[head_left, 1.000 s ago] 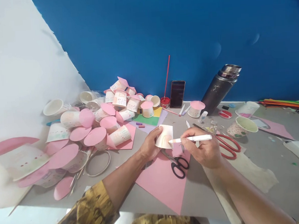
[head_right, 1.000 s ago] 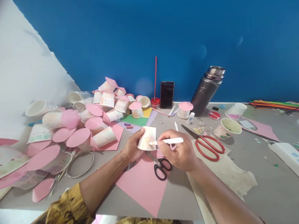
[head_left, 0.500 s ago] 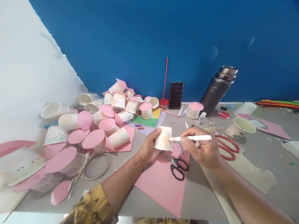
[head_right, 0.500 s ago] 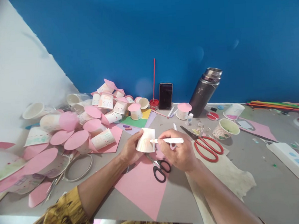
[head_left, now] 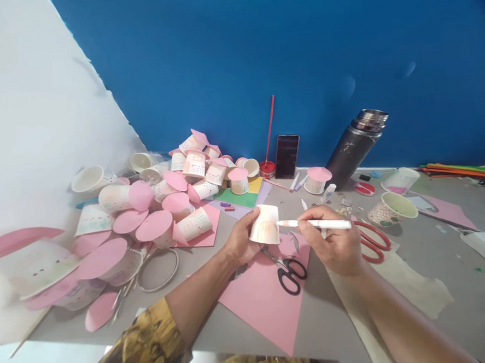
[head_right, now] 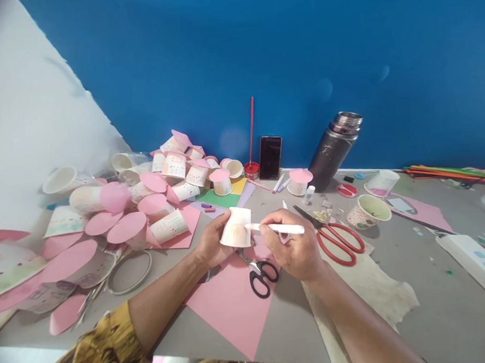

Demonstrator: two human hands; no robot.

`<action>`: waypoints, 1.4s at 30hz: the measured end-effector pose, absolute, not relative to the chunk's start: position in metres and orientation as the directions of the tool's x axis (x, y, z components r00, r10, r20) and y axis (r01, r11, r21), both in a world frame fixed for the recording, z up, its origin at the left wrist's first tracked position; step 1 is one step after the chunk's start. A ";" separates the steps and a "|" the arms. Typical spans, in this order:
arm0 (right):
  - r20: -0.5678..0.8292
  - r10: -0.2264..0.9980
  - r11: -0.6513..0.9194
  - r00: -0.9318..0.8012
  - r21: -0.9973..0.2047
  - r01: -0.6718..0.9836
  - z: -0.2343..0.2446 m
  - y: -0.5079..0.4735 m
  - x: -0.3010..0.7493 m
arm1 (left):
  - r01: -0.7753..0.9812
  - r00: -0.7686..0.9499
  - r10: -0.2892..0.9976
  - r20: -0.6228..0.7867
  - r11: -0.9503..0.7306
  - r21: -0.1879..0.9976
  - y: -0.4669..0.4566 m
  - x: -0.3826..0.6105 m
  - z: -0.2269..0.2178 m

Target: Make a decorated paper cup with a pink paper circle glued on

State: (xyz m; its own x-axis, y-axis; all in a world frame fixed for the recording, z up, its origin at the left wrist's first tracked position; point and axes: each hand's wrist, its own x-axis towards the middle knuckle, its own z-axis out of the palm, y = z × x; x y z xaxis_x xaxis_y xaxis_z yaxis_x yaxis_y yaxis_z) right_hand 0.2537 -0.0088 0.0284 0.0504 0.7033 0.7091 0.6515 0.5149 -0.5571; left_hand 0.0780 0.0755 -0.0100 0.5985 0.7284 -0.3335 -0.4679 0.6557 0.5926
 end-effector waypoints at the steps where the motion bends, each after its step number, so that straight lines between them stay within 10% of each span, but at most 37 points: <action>1: 0.709 0.703 0.515 0.046 -0.553 0.656 0.028 -0.009 0.254 | -0.465 0.600 0.726 -0.336 0.658 0.592 0.076 0.078 -0.010; 42: 0.629 0.773 0.537 -0.079 -0.585 0.608 0.028 -0.011 0.247 | -0.463 0.515 0.822 -0.245 0.507 0.727 0.075 0.083 -0.021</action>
State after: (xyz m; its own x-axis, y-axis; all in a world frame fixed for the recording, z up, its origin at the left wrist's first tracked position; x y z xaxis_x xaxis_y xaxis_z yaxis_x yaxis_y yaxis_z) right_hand 0.2466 -0.0105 0.0280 -0.0785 0.7734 0.6291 0.6080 0.5373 -0.5846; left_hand 0.0829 0.0745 -0.0211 0.5149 0.8216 -0.2446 -0.4627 0.5066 0.7275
